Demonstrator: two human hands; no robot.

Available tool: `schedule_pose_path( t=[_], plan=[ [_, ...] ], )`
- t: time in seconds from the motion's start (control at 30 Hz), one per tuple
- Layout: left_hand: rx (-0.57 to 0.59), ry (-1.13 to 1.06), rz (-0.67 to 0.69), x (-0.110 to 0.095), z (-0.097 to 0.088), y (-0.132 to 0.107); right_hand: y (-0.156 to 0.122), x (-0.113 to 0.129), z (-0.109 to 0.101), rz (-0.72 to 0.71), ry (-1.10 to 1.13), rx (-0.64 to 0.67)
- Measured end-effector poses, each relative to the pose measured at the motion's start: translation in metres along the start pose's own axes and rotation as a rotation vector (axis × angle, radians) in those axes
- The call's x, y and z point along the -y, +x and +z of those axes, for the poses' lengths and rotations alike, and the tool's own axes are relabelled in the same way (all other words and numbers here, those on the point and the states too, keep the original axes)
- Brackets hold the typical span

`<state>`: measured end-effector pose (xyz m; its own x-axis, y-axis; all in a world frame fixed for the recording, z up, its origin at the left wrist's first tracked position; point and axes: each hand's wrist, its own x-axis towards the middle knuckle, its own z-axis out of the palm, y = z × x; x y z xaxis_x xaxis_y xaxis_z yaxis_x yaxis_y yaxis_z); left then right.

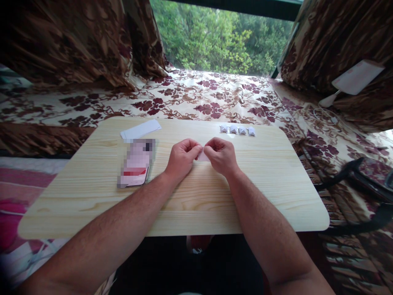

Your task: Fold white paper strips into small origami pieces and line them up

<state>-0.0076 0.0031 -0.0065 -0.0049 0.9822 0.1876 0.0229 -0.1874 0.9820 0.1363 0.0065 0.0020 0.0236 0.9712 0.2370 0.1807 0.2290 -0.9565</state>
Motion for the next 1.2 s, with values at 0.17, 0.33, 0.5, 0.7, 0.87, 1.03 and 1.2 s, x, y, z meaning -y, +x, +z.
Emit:
schedule_pose_path(
  t=[0.17,0.33,0.5,0.7,0.87,1.03,1.2],
  plan=[
    [-0.009,0.04,0.019,0.0004,-0.0011,0.0002,0.0011,-0.0011,0.0001,0.012,0.019,0.007],
    [-0.072,0.016,0.013,-0.0005,-0.0007,-0.0001,0.0026,-0.0068,-0.0004,0.045,0.074,0.093],
    [-0.07,0.043,0.022,-0.0018,0.0,-0.0009,0.002,-0.0073,-0.0006,0.028,0.054,0.071],
    [-0.083,0.028,0.018,-0.0001,-0.0008,0.0009,0.0013,-0.0048,0.0007,0.077,0.071,0.117],
    [-0.071,0.023,0.028,0.0004,-0.0006,0.0002,0.0012,-0.0044,0.001,0.054,0.023,0.09],
    [-0.078,-0.014,0.024,0.0007,0.0001,0.0004,0.001,-0.0043,0.0007,0.079,0.055,0.098],
    [-0.076,-0.038,0.011,0.001,0.0009,0.0005,0.0019,-0.0055,-0.0004,0.045,0.019,0.093]
  ],
)
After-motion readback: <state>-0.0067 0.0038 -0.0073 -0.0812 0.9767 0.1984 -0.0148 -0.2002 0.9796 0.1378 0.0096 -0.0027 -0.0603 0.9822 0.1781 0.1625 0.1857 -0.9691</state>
